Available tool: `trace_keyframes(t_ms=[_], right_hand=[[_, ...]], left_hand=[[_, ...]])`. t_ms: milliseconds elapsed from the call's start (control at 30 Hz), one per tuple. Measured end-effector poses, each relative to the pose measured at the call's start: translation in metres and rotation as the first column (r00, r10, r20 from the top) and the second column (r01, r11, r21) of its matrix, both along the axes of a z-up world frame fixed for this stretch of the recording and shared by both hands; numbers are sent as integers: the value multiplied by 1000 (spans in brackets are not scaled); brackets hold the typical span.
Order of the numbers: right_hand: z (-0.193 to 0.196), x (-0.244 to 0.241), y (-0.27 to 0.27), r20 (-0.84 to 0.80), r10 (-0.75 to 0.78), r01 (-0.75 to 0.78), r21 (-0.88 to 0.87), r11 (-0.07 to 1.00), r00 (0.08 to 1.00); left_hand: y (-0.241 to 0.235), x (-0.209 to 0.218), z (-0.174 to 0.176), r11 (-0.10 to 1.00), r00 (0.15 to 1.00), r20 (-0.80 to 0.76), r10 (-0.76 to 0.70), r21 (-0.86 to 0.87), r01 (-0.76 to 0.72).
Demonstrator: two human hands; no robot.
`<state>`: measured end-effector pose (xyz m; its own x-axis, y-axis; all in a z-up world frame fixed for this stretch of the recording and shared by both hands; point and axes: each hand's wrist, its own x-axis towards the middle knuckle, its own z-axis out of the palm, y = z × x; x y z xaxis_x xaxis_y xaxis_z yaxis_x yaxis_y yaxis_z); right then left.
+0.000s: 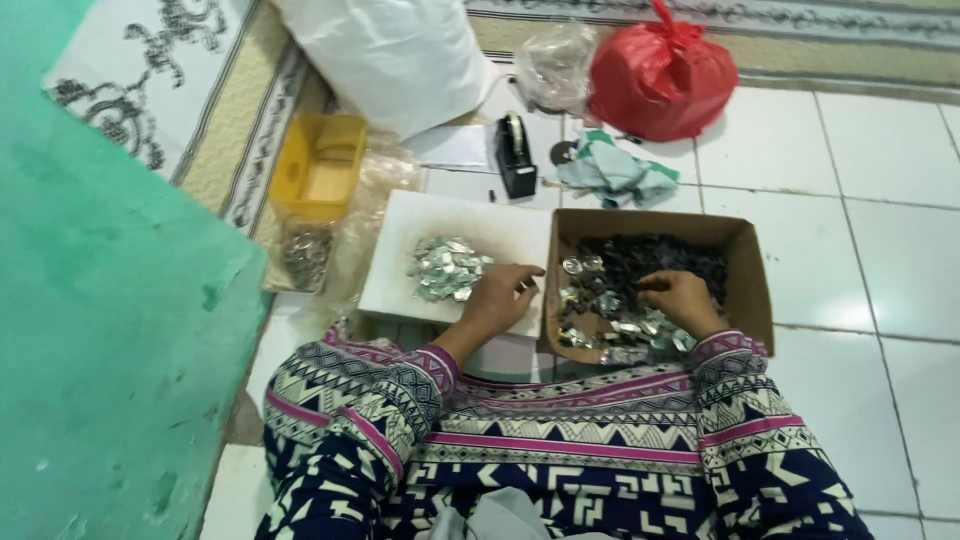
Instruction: Organizing and sorting small metal components from a box onto a flat surface.
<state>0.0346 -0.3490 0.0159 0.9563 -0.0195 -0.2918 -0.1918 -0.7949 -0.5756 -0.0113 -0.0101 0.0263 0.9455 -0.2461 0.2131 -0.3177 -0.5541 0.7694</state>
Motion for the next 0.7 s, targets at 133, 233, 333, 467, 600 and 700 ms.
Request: trace_keyframes(t_ms=[133, 233, 333, 467, 600, 700], right_hand=[[-33, -11, -41, -87, -1, 4, 28, 1000, 996], [-72, -7, -50, -82, 56, -56, 3, 998, 995], [-82, -4, -35, -195, 179, -201, -100, 974, 964], [-121, 11, -34, -176, 261, -298, -232, 926, 949], [-110, 12, -19, -181, 333, -376, -332, 865, 925], [-158, 24, -22, -189, 342, -388, -335, 859, 921]], left_hand=[[-61, -5, 11, 986, 984, -93, -153, 55, 158], [-105, -2, -13, 966, 960, -174, -218, 102, 238], [-140, 9, -80, 952, 948, -172, -267, 108, 287], [-174, 20, -144, 968, 952, -305, -17, 233, 92], [-188, 26, -122, 969, 876, -439, 201, 222, -111], [-186, 28, -121, 962, 863, -462, 206, 257, -92]])
